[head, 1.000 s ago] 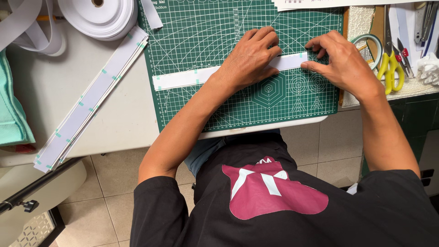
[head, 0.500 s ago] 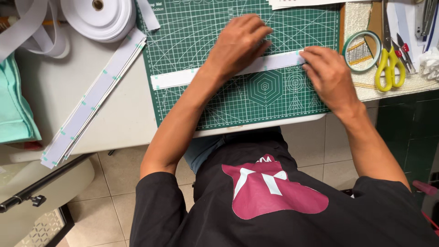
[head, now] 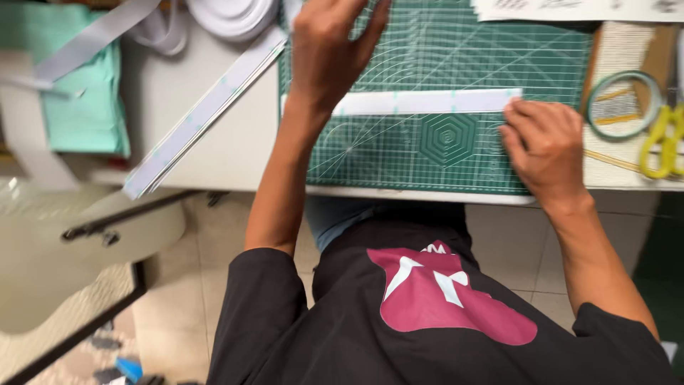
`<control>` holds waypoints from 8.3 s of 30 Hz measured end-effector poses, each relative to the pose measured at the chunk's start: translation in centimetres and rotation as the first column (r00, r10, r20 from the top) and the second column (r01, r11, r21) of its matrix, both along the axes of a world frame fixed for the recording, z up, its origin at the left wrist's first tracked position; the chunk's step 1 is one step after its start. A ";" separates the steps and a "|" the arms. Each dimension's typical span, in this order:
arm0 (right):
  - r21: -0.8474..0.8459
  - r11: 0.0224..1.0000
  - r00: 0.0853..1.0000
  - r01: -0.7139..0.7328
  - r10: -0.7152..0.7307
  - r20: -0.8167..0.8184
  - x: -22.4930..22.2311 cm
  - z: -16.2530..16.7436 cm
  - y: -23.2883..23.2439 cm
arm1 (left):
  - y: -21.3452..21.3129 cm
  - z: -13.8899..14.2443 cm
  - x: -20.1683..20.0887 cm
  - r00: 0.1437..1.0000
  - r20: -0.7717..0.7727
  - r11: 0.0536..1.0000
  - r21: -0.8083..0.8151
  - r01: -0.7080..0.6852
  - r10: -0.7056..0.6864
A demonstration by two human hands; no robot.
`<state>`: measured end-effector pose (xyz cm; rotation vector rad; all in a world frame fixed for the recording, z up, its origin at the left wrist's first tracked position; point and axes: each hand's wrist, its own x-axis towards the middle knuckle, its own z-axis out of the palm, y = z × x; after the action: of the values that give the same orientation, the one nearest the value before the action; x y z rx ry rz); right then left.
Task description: The person aligns and stacks white paper strips on a green cutting mat, then places a printed strip on top. They use a craft knife to cut a roll of green tape and apply it to the edge of the stacked strips to secure them.
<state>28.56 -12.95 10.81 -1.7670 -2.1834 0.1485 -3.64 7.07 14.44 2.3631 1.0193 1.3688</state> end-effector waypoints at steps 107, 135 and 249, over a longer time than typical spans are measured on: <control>-0.013 1.000 0.992 -0.009 0.008 -0.129 -38.4 -17.3 -21.0 | -40.5 -2.1 -30.6 0.405 0.598 0.577 0.121 0.808 -0.692; -0.031 0.960 0.918 0.280 -0.277 -0.285 -33.4 -13.0 -17.4 | -30.4 -20.2 -42.1 0.893 -0.242 0.840 -0.316 -0.441 0.379; 0.161 0.978 0.970 -0.131 0.093 0.223 -17.1 0.9 5.1 | -10.9 -6.1 -23.7 0.972 0.081 0.849 -0.506 -0.150 0.220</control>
<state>11.43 -7.87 11.68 -1.6288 -2.3660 -0.2123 -27.30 -3.80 8.30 1.8059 1.3932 1.1282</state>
